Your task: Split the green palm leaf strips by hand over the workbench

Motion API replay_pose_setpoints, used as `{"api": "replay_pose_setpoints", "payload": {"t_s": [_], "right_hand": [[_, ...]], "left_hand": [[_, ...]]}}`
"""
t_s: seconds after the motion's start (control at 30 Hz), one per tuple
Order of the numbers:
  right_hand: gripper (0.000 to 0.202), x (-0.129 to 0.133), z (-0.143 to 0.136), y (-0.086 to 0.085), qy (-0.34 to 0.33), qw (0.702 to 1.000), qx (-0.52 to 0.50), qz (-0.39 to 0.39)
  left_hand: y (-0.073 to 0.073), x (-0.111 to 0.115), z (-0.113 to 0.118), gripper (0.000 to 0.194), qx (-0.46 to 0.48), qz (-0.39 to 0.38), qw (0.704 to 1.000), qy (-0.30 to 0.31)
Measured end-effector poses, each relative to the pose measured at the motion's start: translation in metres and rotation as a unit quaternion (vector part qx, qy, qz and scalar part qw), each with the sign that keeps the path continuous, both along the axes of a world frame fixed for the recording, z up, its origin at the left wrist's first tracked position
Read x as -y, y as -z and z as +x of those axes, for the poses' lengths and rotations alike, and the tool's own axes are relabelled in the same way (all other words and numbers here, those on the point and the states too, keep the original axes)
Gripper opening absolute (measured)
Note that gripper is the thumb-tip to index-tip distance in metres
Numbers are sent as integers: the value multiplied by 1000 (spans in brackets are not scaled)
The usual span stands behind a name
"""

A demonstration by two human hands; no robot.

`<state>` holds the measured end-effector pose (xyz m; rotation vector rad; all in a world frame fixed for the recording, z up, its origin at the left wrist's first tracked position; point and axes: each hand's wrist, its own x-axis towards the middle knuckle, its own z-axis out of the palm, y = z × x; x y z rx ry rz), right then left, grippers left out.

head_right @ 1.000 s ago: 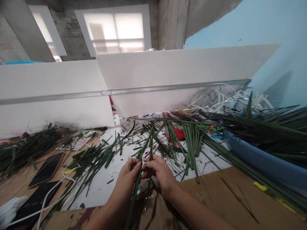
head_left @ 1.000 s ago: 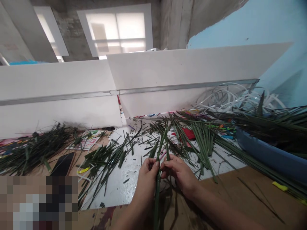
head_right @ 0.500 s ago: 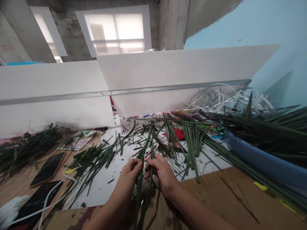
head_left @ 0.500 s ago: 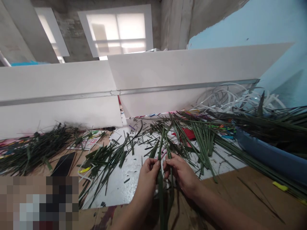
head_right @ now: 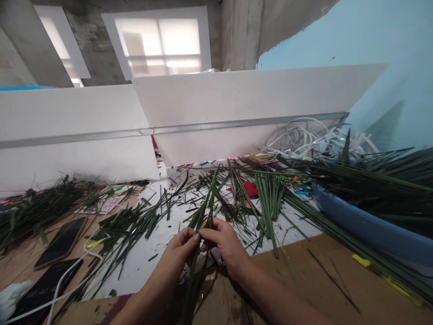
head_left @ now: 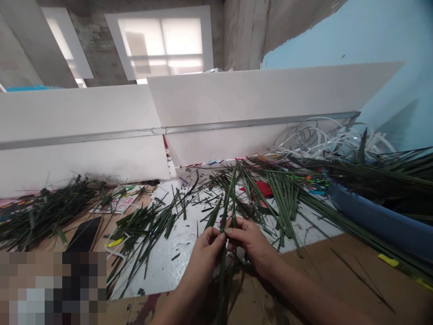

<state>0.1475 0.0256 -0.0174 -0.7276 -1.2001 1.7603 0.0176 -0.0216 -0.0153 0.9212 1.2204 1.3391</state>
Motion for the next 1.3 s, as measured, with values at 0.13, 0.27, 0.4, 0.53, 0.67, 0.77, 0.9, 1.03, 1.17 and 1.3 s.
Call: {"api": "replay_pose_setpoints", "payload": {"t_s": [0.13, 0.27, 0.4, 0.53, 0.67, 0.77, 0.9, 1.03, 1.17, 1.3], "right_hand": [[27, 1, -2, -1, 4, 1000, -10, -26], [30, 0, -4, 0, 19, 999, -24, -33], [33, -2, -3, 3, 29, 998, -25, -57], [34, -2, -2, 4, 30, 998, -23, -53], [29, -2, -2, 4, 29, 997, -40, -56], [27, -1, -3, 3, 30, 996, -54, -60], [28, 0, -3, 2, 43, 996, -54, -62], [31, 2, -1, -3, 62, 997, -39, -32], [30, 5, -1, -6, 59, 996, -48, -38], [27, 9, -5, -2, -30, 995, -60, -73]], "left_hand": [[3, -1, -1, 48, 13, -6, 1000, 9], [4, -2, 1, 52, 39, -18, 999, 21], [1, 0, 4, 52, 55, -29, 998, 15], [4, 0, 3, 51, 72, -33, 997, 10], [10, -5, 1, 52, 92, -14, 996, 2], [11, -6, 3, 52, 101, -13, 995, -3], [10, -6, 4, 51, 81, -6, 996, -21], [14, -9, -4, 48, 22, 13, 998, -58], [16, -9, -9, 43, -18, 23, 996, -82], [10, -5, -7, 37, -32, 40, 995, -81]]}}
